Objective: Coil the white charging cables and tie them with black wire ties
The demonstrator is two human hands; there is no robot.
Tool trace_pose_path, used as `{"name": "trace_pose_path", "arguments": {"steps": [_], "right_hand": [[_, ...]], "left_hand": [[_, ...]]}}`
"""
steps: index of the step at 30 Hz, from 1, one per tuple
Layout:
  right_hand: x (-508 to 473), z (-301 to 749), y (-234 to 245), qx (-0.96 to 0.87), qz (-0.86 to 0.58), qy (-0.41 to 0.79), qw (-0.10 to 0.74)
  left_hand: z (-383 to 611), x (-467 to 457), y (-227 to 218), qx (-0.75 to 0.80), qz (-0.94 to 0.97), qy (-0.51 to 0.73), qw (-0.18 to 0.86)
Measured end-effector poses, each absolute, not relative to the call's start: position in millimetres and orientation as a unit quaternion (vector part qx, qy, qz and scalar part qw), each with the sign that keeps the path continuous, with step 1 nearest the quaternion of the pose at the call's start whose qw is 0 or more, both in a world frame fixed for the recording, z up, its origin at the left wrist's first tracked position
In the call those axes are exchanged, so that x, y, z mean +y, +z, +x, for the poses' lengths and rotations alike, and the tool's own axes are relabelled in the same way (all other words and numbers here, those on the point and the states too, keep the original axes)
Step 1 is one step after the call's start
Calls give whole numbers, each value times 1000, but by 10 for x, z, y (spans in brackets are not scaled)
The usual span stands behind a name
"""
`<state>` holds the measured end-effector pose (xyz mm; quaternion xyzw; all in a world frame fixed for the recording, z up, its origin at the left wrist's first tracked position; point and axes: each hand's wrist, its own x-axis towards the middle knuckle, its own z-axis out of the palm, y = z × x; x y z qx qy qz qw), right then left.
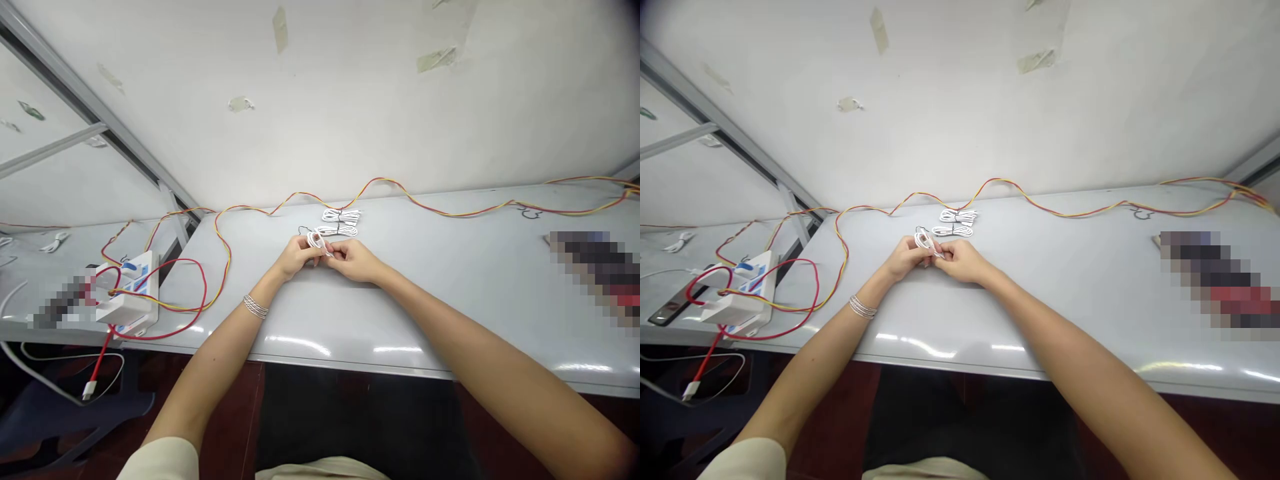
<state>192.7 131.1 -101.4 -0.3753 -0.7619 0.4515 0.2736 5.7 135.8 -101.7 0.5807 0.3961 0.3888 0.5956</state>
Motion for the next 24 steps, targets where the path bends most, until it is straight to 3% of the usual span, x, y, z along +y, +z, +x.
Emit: {"name": "trace_pose_path", "arguments": {"steps": [24], "right_hand": [[1345, 1936, -1056, -758, -384, 443, 287]], "left_hand": [[69, 1325, -994, 411, 599, 371, 579]]}}
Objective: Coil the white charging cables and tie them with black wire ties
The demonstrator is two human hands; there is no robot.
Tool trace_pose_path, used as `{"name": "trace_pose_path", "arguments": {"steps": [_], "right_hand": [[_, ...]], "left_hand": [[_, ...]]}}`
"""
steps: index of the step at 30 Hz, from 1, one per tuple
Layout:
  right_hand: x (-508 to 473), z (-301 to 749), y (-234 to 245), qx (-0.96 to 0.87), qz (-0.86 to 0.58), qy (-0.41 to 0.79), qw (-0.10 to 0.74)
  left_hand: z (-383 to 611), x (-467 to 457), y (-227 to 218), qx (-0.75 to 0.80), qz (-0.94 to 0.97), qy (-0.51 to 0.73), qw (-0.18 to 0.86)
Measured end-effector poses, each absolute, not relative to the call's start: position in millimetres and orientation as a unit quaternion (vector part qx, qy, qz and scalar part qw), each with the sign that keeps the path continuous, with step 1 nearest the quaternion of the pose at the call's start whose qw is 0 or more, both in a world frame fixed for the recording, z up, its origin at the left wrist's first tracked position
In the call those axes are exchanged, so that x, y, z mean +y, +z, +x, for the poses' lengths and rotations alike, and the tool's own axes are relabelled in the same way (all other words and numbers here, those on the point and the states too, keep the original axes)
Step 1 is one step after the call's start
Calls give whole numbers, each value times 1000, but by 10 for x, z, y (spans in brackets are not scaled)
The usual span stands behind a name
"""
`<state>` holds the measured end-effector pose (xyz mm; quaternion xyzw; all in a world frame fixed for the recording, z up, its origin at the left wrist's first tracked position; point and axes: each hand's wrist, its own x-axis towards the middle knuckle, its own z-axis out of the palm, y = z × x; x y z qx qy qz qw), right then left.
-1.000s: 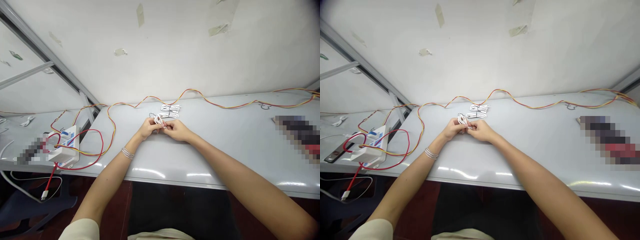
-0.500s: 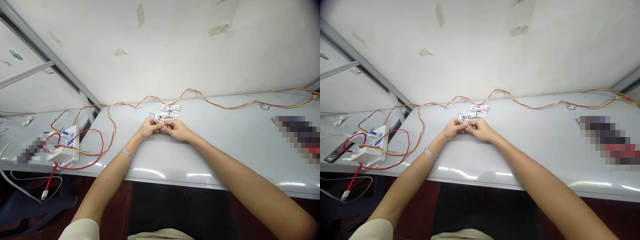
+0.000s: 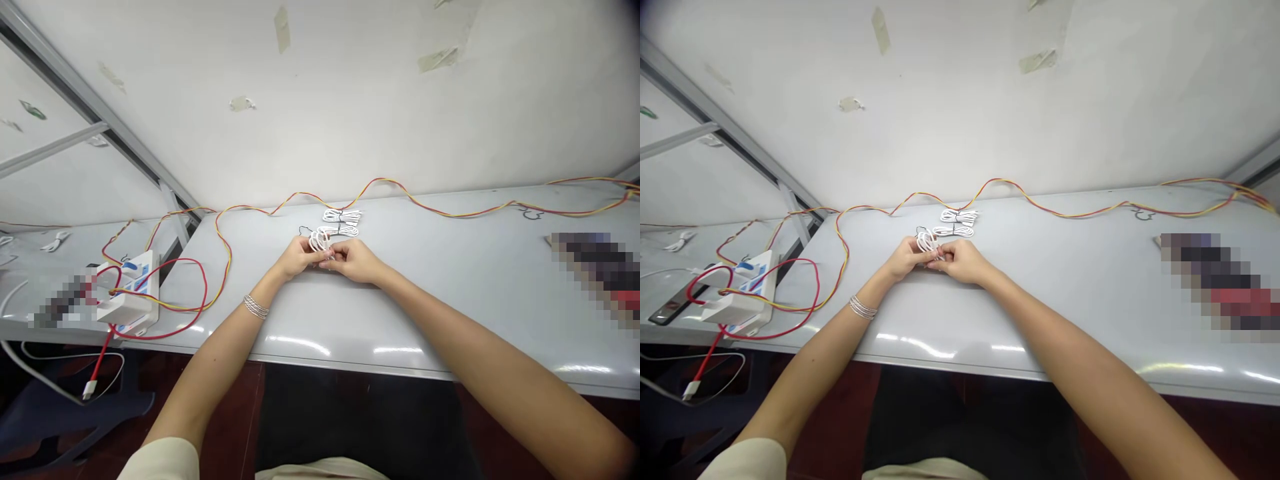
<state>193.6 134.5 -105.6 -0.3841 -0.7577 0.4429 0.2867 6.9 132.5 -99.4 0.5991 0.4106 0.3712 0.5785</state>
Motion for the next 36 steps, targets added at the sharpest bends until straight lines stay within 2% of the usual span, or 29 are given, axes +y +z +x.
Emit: {"name": "trace_pose_path", "arguments": {"steps": [19, 36], "right_hand": [[1329, 1921, -1057, -751, -365, 476, 275], [1317, 1916, -1048, -758, -382, 450, 277]], "left_hand": [[77, 1317, -978, 421, 595, 370, 576], [69, 1330, -975, 414, 602, 361, 579]]}}
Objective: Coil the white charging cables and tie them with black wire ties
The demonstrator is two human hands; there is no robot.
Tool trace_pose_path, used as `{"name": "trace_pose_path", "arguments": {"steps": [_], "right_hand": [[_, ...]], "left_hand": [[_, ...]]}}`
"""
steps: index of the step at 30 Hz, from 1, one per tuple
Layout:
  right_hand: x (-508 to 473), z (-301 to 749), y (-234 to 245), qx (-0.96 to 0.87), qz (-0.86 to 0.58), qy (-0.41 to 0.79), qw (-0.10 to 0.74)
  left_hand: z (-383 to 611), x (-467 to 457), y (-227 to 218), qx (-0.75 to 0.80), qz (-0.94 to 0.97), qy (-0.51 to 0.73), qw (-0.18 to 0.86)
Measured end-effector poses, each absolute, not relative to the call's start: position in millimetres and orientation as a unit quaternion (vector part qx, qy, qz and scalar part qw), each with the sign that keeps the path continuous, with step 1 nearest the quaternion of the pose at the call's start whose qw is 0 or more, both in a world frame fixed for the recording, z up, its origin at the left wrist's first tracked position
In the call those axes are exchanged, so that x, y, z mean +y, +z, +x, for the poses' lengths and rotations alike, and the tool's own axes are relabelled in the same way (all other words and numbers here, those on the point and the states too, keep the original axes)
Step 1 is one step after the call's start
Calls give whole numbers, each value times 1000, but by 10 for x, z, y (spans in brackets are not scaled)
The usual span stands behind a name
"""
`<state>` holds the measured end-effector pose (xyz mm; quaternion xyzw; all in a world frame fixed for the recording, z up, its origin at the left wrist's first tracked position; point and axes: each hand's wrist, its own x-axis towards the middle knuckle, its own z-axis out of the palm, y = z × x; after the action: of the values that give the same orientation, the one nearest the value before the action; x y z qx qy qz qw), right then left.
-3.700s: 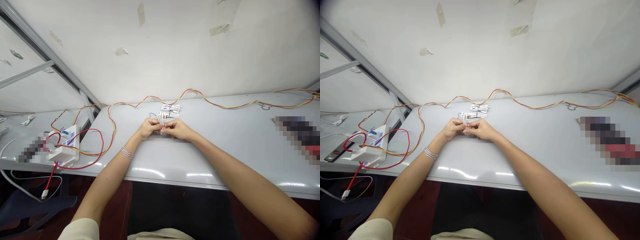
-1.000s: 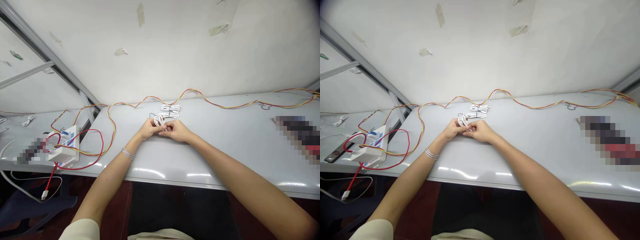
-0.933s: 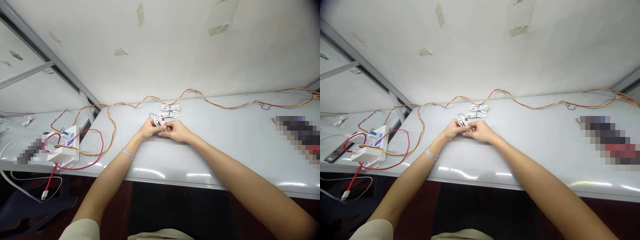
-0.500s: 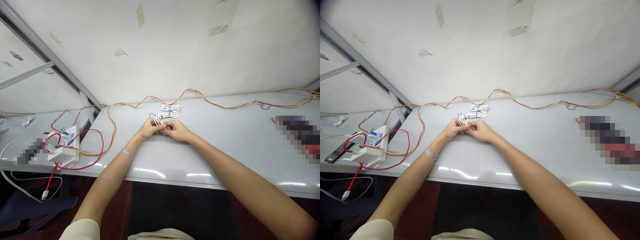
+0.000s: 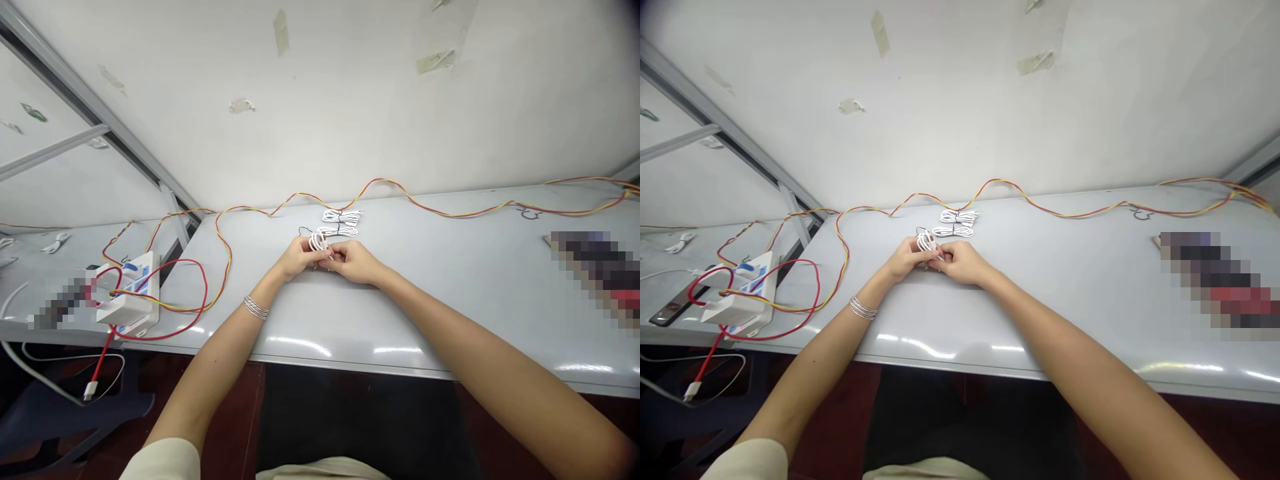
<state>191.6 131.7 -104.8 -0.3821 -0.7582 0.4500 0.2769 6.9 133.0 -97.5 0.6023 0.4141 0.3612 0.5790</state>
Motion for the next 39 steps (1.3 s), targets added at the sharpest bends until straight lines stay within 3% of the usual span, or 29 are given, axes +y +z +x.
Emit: {"name": "trace_pose_path", "arguments": {"steps": [26, 39], "right_hand": [[1321, 1915, -1045, -761, -387, 437, 282], [1320, 1925, -1052, -745, -353, 489, 283]], "left_hand": [[95, 1308, -943, 407, 600, 358, 588], [90, 1307, -944, 420, 616, 354, 564]]}}
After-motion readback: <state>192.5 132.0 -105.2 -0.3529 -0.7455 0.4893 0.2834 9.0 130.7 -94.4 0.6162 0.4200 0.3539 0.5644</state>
